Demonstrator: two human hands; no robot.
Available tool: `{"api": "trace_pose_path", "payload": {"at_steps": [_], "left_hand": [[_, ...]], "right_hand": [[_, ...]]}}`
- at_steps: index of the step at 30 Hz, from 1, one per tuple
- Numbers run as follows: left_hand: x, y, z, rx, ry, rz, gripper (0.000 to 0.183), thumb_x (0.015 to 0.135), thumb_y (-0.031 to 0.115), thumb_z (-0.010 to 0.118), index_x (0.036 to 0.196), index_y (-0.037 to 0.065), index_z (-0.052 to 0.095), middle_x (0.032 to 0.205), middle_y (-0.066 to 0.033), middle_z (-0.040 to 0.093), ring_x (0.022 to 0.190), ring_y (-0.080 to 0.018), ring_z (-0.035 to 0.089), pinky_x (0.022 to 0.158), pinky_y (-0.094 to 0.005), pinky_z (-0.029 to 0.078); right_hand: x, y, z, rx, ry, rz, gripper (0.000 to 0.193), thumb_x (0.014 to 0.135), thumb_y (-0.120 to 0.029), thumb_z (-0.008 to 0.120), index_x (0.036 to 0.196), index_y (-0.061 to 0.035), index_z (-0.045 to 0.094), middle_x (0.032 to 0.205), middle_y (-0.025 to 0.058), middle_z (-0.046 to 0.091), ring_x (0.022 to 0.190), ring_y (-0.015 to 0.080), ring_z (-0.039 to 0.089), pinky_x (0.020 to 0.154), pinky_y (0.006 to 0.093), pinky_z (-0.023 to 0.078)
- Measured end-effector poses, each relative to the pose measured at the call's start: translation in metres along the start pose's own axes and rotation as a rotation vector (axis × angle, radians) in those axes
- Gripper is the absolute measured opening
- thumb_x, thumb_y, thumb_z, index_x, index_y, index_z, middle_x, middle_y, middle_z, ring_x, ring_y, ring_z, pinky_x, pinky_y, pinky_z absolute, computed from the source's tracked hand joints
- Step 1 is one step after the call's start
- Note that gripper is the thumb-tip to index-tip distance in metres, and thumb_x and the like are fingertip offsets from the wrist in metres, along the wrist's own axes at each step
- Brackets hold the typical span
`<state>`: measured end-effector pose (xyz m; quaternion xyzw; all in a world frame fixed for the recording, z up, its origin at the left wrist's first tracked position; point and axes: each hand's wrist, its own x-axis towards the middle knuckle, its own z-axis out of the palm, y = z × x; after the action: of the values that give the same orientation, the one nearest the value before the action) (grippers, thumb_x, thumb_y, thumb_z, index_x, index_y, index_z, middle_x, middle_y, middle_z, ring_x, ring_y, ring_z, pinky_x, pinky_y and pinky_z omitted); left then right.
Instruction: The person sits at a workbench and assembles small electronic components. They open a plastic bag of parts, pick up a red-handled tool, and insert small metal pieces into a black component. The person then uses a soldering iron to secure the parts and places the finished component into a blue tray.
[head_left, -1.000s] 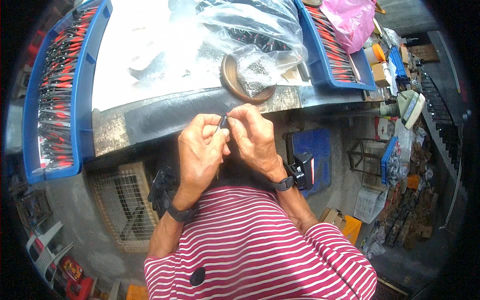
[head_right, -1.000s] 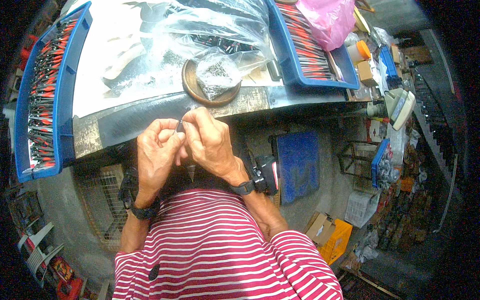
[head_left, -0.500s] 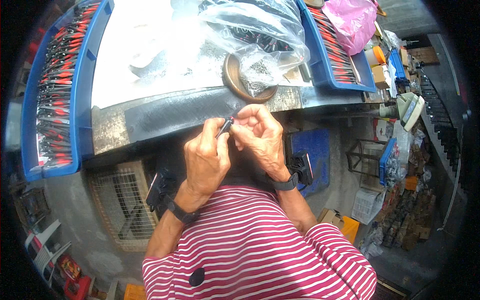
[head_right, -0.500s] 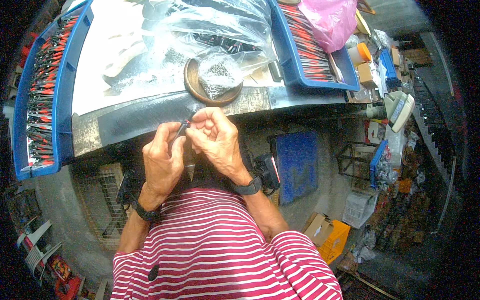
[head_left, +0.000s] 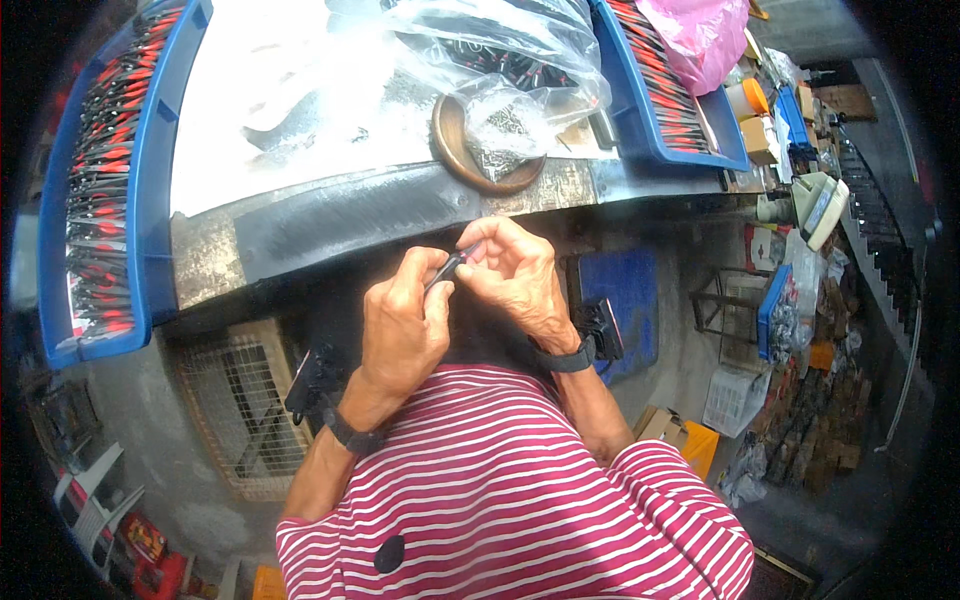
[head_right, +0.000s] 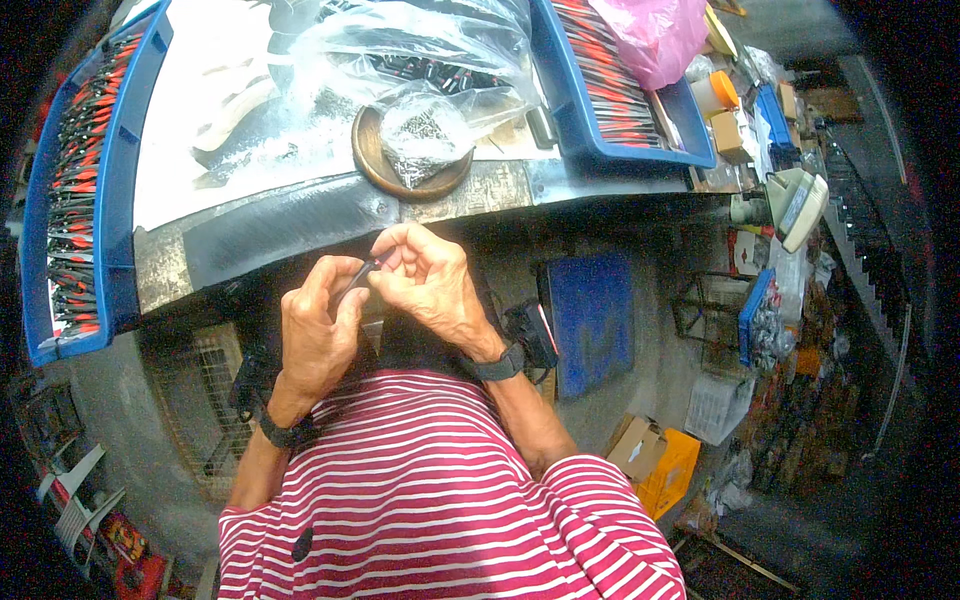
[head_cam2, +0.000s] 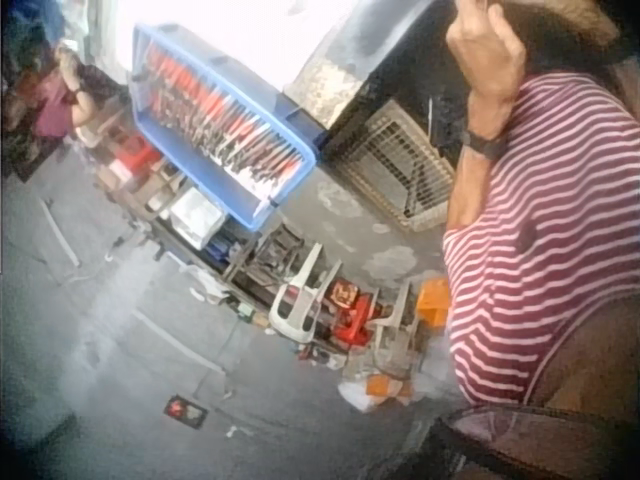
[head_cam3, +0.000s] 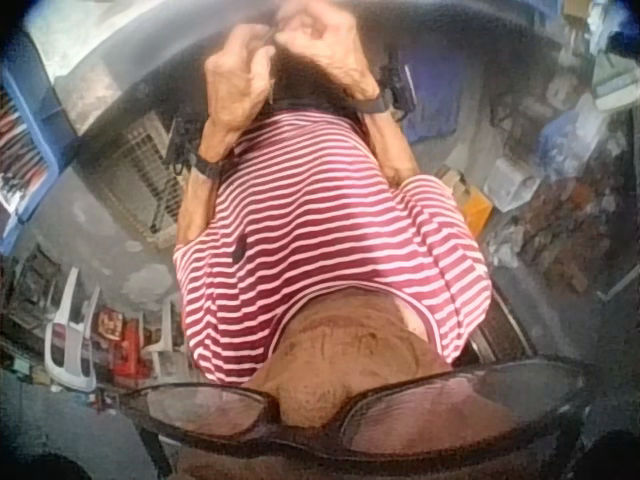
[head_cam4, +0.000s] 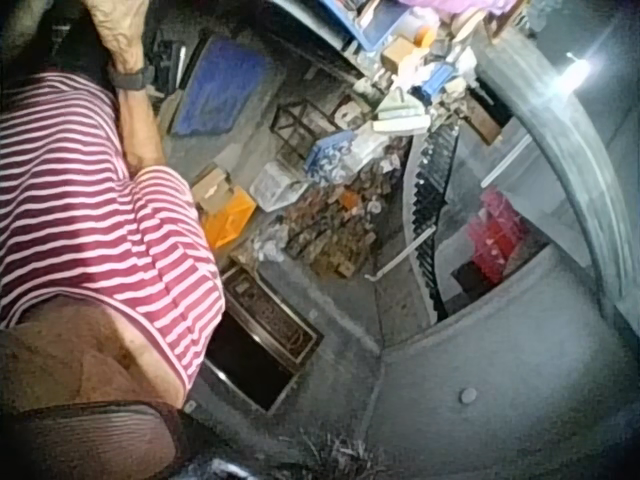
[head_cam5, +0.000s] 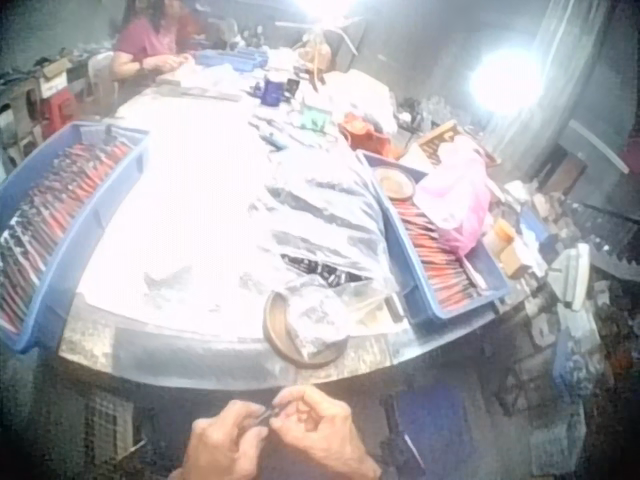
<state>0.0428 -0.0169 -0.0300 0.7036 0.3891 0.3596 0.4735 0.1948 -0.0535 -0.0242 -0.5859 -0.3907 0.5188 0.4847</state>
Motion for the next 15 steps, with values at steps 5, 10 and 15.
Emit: {"api": "trace_pose_path", "payload": {"at_steps": [5,10,15], "left_hand": [[-0.005,0.005,-0.002,-0.085,-0.079,-0.105,0.018,0.078,-0.006,0.058,0.096,-0.004,0.058,0.081,-0.0226,0.066,0.074,-0.0323,0.069,0.062,-0.0342,0.052],[-0.010,0.003,-0.004,-0.276,-0.171,-0.350,0.016,0.080,-0.004,0.058,0.096,-0.005,0.058,0.073,-0.0119,0.066,0.065,-0.0121,0.062,0.056,-0.0248,0.047],[-0.011,0.003,-0.011,-0.486,-0.289,-0.533,0.014,0.086,0.003,0.059,0.098,-0.004,0.057,0.071,-0.0050,0.062,0.057,-0.0049,0.052,0.050,-0.0192,0.040]], "right_hand": [[-0.007,0.008,-0.003,0.075,-0.011,0.024,0.021,0.079,0.000,0.067,0.098,-0.0013,0.058,0.082,-0.0013,0.056,0.074,0.0034,0.051,0.064,0.0161,0.041],[-0.011,0.017,-0.006,0.195,-0.053,0.125,0.018,0.080,-0.005,0.067,0.095,-0.0018,0.058,0.078,-0.0016,0.056,0.067,0.0027,0.048,0.056,0.0156,0.036],[-0.019,0.023,-0.005,0.346,-0.085,0.203,0.017,0.082,-0.008,0.067,0.094,-0.0010,0.059,0.073,-0.0004,0.057,0.058,0.0016,0.043,0.048,0.0163,0.028]]}}
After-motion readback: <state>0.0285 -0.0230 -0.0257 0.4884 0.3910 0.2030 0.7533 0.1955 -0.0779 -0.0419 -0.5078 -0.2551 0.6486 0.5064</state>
